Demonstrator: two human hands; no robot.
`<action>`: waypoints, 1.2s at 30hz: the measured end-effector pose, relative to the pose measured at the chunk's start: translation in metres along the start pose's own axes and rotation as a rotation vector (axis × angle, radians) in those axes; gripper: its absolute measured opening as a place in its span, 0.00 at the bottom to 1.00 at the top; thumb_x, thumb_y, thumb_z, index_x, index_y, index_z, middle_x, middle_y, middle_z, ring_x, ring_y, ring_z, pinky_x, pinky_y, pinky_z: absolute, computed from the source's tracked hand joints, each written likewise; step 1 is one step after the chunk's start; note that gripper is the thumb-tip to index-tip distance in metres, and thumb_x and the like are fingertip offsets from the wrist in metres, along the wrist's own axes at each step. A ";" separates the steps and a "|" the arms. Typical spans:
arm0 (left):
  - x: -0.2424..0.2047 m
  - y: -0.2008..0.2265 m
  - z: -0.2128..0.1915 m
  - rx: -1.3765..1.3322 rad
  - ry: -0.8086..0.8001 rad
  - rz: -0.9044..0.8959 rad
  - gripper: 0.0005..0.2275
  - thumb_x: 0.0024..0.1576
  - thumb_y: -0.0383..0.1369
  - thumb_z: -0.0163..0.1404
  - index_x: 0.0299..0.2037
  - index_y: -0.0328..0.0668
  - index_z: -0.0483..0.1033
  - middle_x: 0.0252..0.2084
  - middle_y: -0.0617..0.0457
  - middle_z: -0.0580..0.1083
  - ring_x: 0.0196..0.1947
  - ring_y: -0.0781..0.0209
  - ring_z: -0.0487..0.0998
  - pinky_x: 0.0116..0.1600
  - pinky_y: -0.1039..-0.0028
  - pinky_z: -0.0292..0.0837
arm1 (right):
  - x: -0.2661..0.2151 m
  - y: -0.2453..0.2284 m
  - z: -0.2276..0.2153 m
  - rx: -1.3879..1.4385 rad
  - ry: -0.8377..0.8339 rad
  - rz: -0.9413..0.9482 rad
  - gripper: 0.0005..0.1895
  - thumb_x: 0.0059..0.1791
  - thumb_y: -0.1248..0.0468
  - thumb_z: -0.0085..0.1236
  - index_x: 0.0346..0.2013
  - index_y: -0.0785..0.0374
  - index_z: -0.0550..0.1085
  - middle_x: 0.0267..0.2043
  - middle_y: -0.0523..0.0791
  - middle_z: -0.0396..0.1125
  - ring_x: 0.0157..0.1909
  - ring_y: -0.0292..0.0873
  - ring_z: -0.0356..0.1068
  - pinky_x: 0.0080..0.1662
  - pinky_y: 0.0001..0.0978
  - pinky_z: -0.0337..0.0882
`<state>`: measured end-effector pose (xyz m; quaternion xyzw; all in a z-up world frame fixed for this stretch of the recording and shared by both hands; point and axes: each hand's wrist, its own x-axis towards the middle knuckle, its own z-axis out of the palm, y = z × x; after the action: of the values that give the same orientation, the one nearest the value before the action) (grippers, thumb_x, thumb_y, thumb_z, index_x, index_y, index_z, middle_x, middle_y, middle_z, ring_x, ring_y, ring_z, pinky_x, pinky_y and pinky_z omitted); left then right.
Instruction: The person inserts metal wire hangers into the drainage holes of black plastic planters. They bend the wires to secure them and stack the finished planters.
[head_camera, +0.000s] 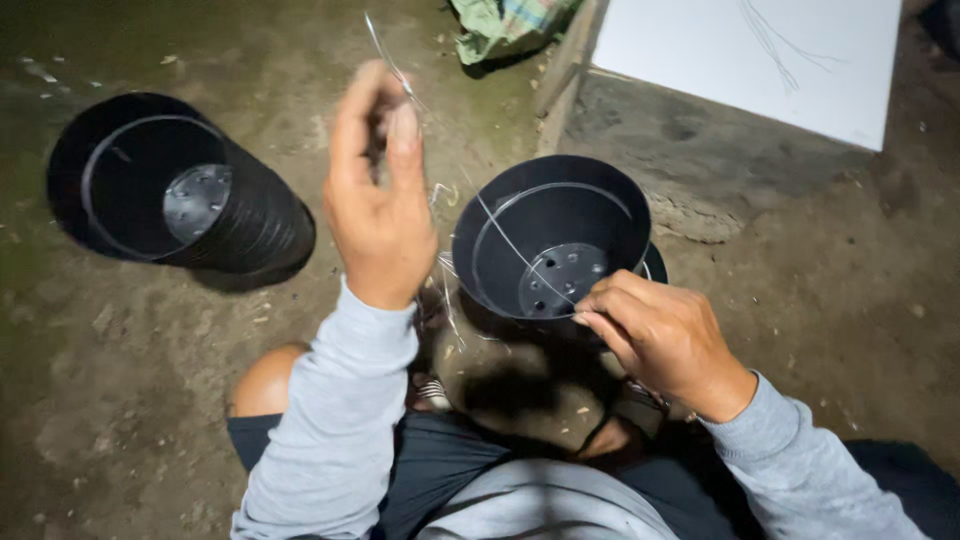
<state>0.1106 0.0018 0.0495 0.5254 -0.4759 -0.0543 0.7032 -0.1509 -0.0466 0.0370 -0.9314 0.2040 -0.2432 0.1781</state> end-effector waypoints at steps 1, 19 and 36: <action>0.007 -0.002 -0.005 -0.168 -0.055 -0.082 0.11 0.74 0.30 0.48 0.62 0.31 0.71 0.54 0.48 0.79 0.51 0.64 0.78 0.60 0.76 0.75 | 0.002 -0.002 0.001 -0.005 0.006 -0.020 0.05 0.46 0.65 0.65 0.33 0.61 0.77 0.33 0.43 0.72 0.32 0.46 0.74 0.33 0.36 0.71; 0.026 0.007 -0.043 -0.472 -0.219 -0.144 0.08 0.67 0.29 0.51 0.51 0.34 0.79 0.51 0.50 0.78 0.42 0.69 0.79 0.39 0.77 0.82 | 0.018 -0.032 0.034 0.030 0.013 -0.172 0.10 0.42 0.62 0.70 0.34 0.59 0.77 0.36 0.42 0.73 0.31 0.44 0.74 0.33 0.32 0.71; 0.042 0.050 -0.142 -0.365 -0.305 0.136 0.12 0.70 0.37 0.52 0.56 0.41 0.81 0.38 0.60 0.77 0.36 0.72 0.75 0.44 0.80 0.73 | 0.076 -0.040 0.075 0.103 -0.328 -0.512 0.19 0.37 0.65 0.63 0.43 0.53 0.78 0.49 0.39 0.72 0.37 0.47 0.77 0.38 0.34 0.75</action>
<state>0.2151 0.0969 0.1154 0.3420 -0.5932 -0.1704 0.7086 -0.0387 -0.0307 0.0215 -0.9692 -0.0813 -0.1364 0.1884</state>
